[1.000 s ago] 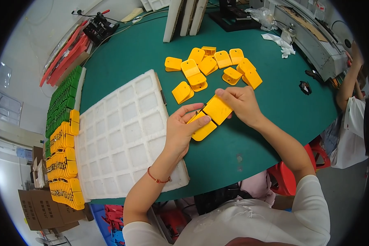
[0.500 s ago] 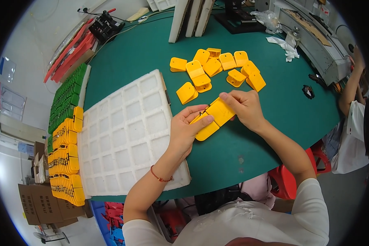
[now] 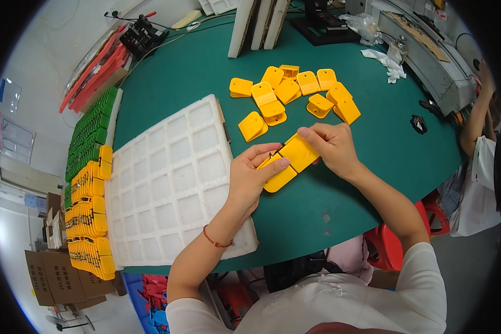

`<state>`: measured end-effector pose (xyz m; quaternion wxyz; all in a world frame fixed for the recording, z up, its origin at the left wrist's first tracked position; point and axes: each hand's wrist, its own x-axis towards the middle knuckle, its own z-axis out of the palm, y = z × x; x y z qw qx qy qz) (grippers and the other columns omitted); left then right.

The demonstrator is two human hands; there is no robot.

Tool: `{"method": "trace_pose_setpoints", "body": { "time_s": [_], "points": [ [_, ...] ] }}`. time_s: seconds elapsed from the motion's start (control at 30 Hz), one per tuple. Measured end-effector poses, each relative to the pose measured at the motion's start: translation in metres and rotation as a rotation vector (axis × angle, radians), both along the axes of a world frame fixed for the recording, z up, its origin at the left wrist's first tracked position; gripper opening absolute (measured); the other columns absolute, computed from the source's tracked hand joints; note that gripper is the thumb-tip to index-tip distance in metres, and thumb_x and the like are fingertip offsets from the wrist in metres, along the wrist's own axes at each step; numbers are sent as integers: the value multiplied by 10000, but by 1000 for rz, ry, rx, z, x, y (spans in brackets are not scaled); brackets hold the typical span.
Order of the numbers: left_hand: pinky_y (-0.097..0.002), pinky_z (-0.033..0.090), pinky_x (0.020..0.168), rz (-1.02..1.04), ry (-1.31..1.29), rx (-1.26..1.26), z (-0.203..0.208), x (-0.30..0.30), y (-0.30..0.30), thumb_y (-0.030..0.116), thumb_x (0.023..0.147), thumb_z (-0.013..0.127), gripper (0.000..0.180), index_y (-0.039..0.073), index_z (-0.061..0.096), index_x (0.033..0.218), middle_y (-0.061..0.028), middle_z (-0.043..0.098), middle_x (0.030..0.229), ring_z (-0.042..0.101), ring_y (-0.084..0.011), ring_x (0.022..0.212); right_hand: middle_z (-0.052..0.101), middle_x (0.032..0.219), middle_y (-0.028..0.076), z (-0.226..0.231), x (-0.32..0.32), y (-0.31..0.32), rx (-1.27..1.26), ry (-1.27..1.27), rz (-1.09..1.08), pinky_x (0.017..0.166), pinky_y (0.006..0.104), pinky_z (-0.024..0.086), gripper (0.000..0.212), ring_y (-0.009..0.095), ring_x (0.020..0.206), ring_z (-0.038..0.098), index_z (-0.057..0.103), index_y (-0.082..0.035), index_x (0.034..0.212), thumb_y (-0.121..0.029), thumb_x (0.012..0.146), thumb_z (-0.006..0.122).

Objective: The person assembles yellow plastic casings onto small circular electronic components by hand.

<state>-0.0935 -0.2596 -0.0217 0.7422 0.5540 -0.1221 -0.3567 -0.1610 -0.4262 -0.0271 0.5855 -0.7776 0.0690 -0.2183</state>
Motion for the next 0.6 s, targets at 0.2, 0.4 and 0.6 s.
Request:
{"method": "trace_pose_setpoints", "body": {
  "time_s": [0.2, 0.4, 0.6],
  "points": [
    [-225, 498, 729, 9, -9, 4, -4, 3, 3, -6, 720, 672, 334, -38, 526, 1019, -118, 619, 930, 603, -133, 816, 578, 535, 51, -2, 3, 4, 21, 2, 14, 377, 191, 385, 332, 72, 426, 531, 625, 36, 700, -265, 832, 580],
    [-195, 463, 718, 5, -241, 83, 15, 3, 8, 4, 690, 697, 303, -16, 563, 962, -62, 607, 877, 571, -87, 794, 530, 644, 9, -12, 0, 0, 124, -61, 79, 444, 188, 348, 424, 54, 480, 438, 548, 19, 916, -355, 923, 347],
    [-202, 469, 663, 159, -681, 347, 67, 67, 62, 70, 644, 739, 280, 14, 585, 871, -57, 596, 849, 580, -84, 739, 566, 803, 62, -15, 3, -4, 283, -66, 113, 464, 171, 348, 444, 61, 595, 448, 505, 7, 991, -380, 931, 294]
  ]
}}
